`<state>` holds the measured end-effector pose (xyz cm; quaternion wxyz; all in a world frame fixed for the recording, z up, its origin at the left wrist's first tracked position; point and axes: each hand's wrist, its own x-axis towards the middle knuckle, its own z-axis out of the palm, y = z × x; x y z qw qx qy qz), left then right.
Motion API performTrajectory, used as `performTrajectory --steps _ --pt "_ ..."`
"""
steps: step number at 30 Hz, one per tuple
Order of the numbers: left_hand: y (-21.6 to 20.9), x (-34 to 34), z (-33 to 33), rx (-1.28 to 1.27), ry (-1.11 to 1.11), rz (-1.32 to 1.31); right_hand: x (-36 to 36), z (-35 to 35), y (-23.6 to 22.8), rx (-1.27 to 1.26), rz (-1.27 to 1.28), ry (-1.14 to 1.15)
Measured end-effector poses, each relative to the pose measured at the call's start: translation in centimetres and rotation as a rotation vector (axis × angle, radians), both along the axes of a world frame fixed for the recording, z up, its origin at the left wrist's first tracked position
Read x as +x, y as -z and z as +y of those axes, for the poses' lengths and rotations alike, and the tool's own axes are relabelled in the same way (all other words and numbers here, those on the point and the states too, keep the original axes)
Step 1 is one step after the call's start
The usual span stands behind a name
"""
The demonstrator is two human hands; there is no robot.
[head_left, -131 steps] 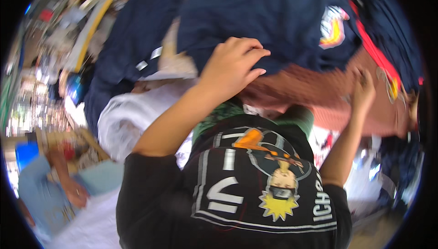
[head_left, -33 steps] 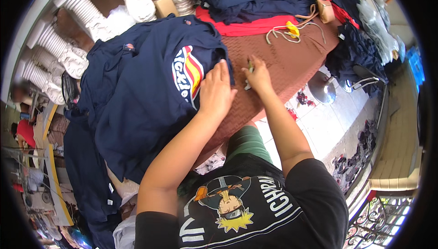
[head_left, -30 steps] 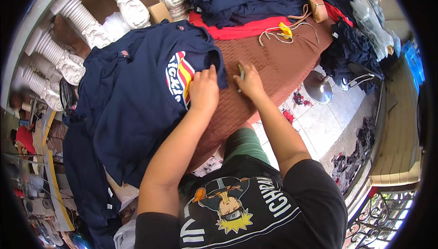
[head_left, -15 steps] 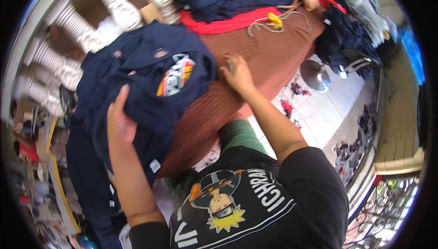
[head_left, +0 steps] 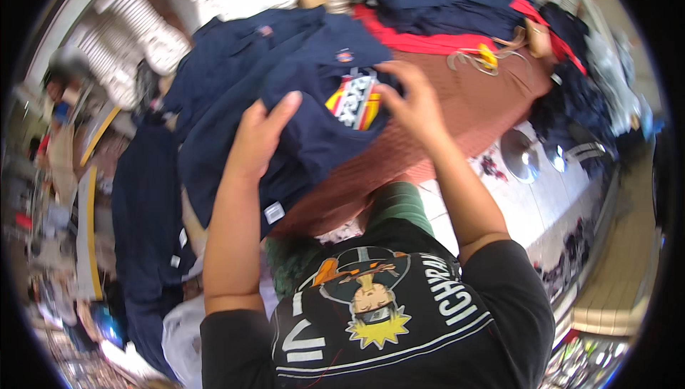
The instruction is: The person trims loose threads and cleans several navy blue shirts using snips by hand. The person handles the garments one at a time, turning them over to find and cut excess thread near seams and labels.
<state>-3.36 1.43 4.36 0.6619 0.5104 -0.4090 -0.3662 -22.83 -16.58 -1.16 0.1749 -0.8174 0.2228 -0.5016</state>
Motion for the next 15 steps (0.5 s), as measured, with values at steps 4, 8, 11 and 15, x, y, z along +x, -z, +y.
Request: performTrajectory --steps 4,8,11,15 --pt "-0.4 1.7 -2.4 -0.098 0.264 0.512 -0.6 6.3 -2.6 0.273 0.114 -0.250" --pt "-3.9 -1.6 -4.3 0.001 0.021 0.493 -1.5 7.8 -1.8 -0.011 0.253 -0.352" --pt "-3.6 0.0 -5.6 -0.106 -0.032 0.323 -2.8 8.2 -2.6 -0.038 0.332 -0.271" --pt "-3.9 -0.1 -7.2 -0.106 0.135 0.346 -4.4 8.0 -2.9 0.012 0.364 -0.215"
